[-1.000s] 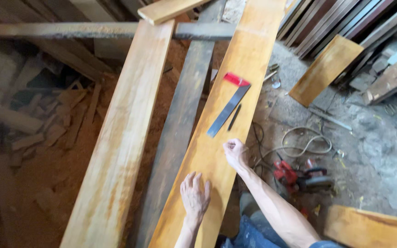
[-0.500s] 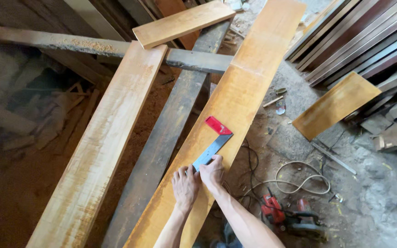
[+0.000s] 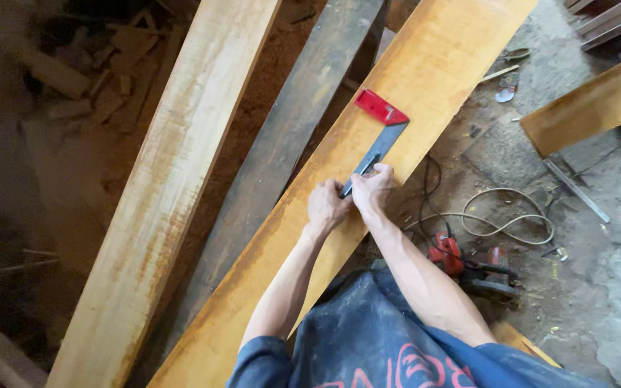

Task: The person uses a circular saw to cut a long wooden plank on a workbench, then measures and marks the plank with a square and pencil. The cut piece is separated and set aside while the person continues to mark the remaining plank.

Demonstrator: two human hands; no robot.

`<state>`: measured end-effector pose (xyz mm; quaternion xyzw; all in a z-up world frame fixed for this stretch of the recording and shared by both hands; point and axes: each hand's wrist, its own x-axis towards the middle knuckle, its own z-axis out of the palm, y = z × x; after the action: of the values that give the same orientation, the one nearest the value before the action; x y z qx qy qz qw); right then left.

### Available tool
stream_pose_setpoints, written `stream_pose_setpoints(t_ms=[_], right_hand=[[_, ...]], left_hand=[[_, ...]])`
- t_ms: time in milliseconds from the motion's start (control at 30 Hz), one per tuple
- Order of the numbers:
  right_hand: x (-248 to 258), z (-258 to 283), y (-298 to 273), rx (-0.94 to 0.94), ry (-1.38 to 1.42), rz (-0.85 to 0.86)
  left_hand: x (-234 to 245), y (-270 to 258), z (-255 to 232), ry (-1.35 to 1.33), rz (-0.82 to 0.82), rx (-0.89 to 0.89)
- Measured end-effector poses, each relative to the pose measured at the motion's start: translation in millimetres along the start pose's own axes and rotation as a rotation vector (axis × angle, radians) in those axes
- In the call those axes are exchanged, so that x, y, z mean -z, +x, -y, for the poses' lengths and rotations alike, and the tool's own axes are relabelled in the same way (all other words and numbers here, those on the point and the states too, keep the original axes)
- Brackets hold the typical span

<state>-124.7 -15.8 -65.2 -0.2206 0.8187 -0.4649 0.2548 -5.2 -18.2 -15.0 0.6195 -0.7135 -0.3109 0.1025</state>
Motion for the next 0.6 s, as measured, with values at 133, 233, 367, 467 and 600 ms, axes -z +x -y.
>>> stream_pose_setpoints(t_ms=[133,233,367,467,600], right_hand=[[7,-3,19,-0.088,0.035,0.068],[13,-11,35,-0.202,0.12,-0.036],[44,-10,68,0.021,0.623,-0.15],[92,11,86,-0.065,0.508,-0.173],[146,44,120,-0.175,0.555,-0.191]], left_hand=[[4,-6,-24,-0.094,0.021,0.008],[3,-15,-44,-0.184,0.017,-0.015],[-12,-16,-77,-0.258,0.036,-0.041],[-27,-14,-104,-0.254,0.019,-0.172],[-44,-12,-145,-0.27,0.092,-0.258]])
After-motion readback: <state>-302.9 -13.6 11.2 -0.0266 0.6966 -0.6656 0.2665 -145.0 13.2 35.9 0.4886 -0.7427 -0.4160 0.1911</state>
